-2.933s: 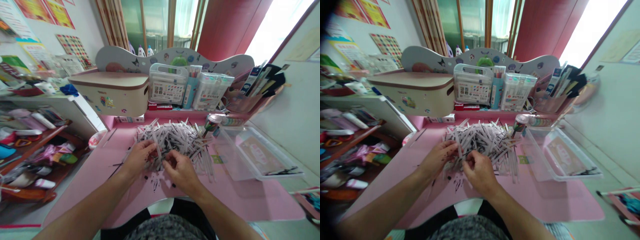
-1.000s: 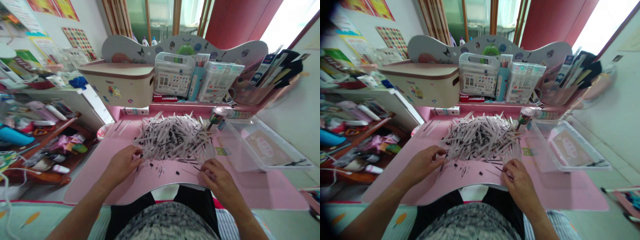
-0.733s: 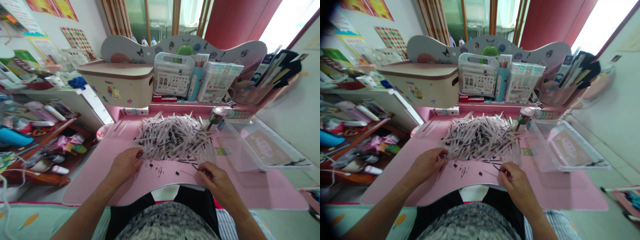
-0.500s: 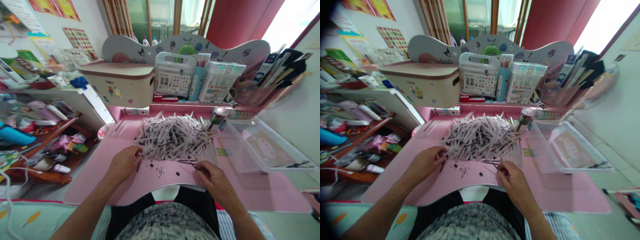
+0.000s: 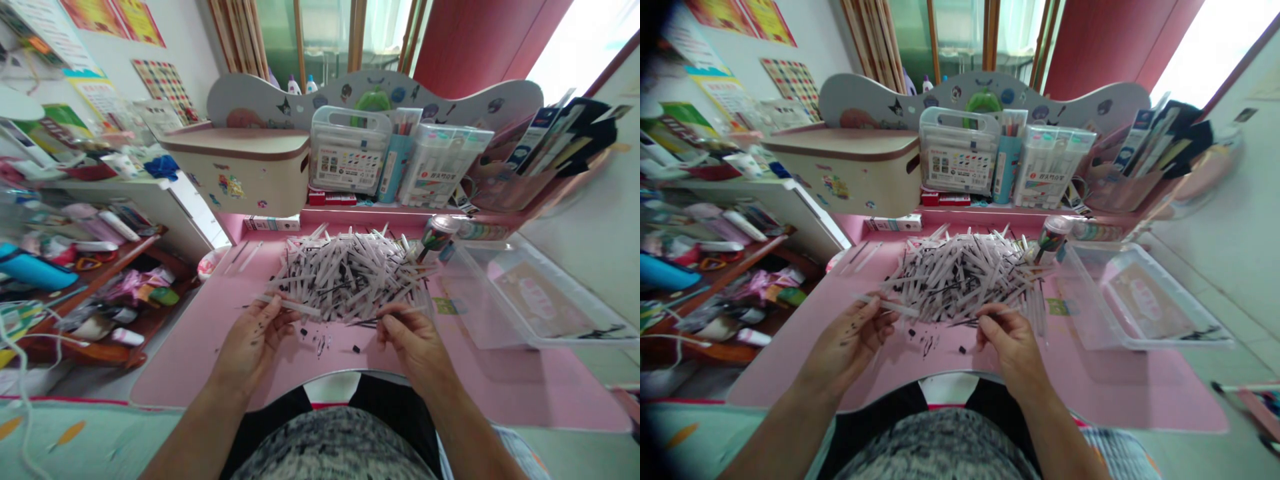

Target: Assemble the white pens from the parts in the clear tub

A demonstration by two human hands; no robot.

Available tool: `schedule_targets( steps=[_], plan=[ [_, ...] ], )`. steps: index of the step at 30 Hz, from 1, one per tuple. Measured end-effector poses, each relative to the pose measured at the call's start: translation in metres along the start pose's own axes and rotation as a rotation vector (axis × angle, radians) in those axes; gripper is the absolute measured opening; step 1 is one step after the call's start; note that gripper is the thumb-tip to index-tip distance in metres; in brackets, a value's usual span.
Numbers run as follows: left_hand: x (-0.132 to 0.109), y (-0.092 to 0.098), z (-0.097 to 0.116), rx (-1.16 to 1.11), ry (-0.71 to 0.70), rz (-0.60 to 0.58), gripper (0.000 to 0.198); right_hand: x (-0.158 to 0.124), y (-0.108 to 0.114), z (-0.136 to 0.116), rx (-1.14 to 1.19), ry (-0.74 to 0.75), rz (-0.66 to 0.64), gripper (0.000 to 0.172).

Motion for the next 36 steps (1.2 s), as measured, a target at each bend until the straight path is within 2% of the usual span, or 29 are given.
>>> schedule_targets(
  steps=[2,5,14,22,28,32,36],
  plan=[
    [-0.005,-0.004,-0.014,-0.065,0.119,0.052,0.009,-0.001,-0.008,0.001,0.113,-0.041,0.011,0.016],
    [-0.008,-0.007,-0.025,-0.128,0.192,0.079,0.013,-0.003,-0.017,-0.001,0.188,-0.036,0.005,0.017],
    [-0.009,-0.014,-0.028,-0.16,0.193,0.111,0.008,-0.004,-0.019,-0.001,0.211,-0.014,0.002,0.014],
    [-0.008,-0.014,-0.048,-0.199,0.301,0.071,0.009,-0.001,-0.02,0.011,0.189,-0.039,0.013,0.017],
    [-0.006,-0.008,-0.045,-0.227,0.276,0.056,0.013,-0.001,-0.021,0.01,0.108,0.014,-0.023,0.014],
    [-0.006,-0.006,-0.046,-0.228,0.302,0.057,0.012,0.0,-0.023,0.013,0.121,-0.01,-0.049,0.013],
    [-0.005,-0.007,-0.047,-0.24,0.31,0.049,0.01,0.002,-0.021,0.014,0.119,-0.021,-0.018,0.012]
  ],
)
Point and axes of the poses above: each hand's wrist, its own x-axis towards the middle knuckle, its own y-axis out of the back of the hand, z = x × y, the point moved 6 cm from there along x, towards the middle knuckle, and after that the axes turned 15 degrees about z, right-handed, at the moved point
